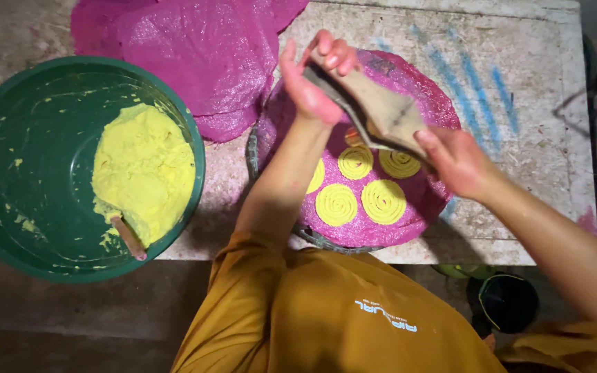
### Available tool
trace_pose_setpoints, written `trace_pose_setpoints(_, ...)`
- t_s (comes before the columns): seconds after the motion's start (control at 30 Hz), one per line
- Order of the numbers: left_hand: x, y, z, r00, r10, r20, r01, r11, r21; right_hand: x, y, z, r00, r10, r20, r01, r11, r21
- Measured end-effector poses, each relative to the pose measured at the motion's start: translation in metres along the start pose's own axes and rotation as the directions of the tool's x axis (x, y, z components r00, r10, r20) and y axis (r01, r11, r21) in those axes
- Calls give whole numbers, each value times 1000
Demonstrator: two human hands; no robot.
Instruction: The person uses a wooden extruder to apply yellow dough in spiral patterns onto a pink textured surface. They repeatedly load the extruder from a green bowl and press out spirals, arranging them in rows on the pink base.
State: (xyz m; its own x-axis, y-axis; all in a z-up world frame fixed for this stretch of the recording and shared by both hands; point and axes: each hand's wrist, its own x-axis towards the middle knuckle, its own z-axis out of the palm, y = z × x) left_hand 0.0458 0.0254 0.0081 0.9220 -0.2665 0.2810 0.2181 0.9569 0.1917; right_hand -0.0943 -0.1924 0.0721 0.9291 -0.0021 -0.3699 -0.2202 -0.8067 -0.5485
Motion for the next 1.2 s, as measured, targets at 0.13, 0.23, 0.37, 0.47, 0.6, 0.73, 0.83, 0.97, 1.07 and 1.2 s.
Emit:
trace_pose_setpoints(0.13, -24, 22, 2, 997, -1, -81, 3, 999, 32, -8, -2, 16, 990, -82, 115, 62, 984, 167)
trace_pose_setpoints(0.23, -44, 19, 6, 988, -39, -153, 35, 999, -27, -24, 5, 18, 980, -61, 189, 23, 980, 196)
trace_pose_setpoints(0.37, -56, -14, 9, 976, -56, -212, 36, 995, -97, -40, 18, 0, 981, 44, 190, -60, 995, 79)
trace_pose_setpoints(0.47, -45, -43, 10, 975, -52, -217, 23, 991, -134, -46, 27, -19, 981, 152, 123, -153, 988, 0)
trace_pose_setpoints(0.6, -12, -61, 13, 992, -43, -115, 27, 990, -140, -38, 37, -30, 999, 30, -21, -29, 999, 42)
trace_pose_setpoints(0.73, 7, -52, 23, 995, -55, 79, 63, 993, -102, -29, 44, -25, 994, -12, -108, 20, 997, 79)
trace_pose_setpoints(0.83, 4, -38, 19, 970, -232, -70, 222, 967, -123, -26, 51, -21, 996, -67, -60, 79, 975, 209)
trace_pose_setpoints(0.97, -9, -29, -22, 835, -455, -311, 508, 853, 118, -26, 62, -22, 996, -86, -38, 93, 954, 284)
trace_pose_setpoints(1.07, -22, -39, -70, 688, -452, -567, 700, 209, 683, -24, 67, -23, 997, -64, -42, 74, 958, 277)
trace_pose_setpoints(1.2, -38, -57, -129, 697, -523, -491, 661, 202, 723, -17, 73, -19, 997, -53, -53, 65, 958, 279)
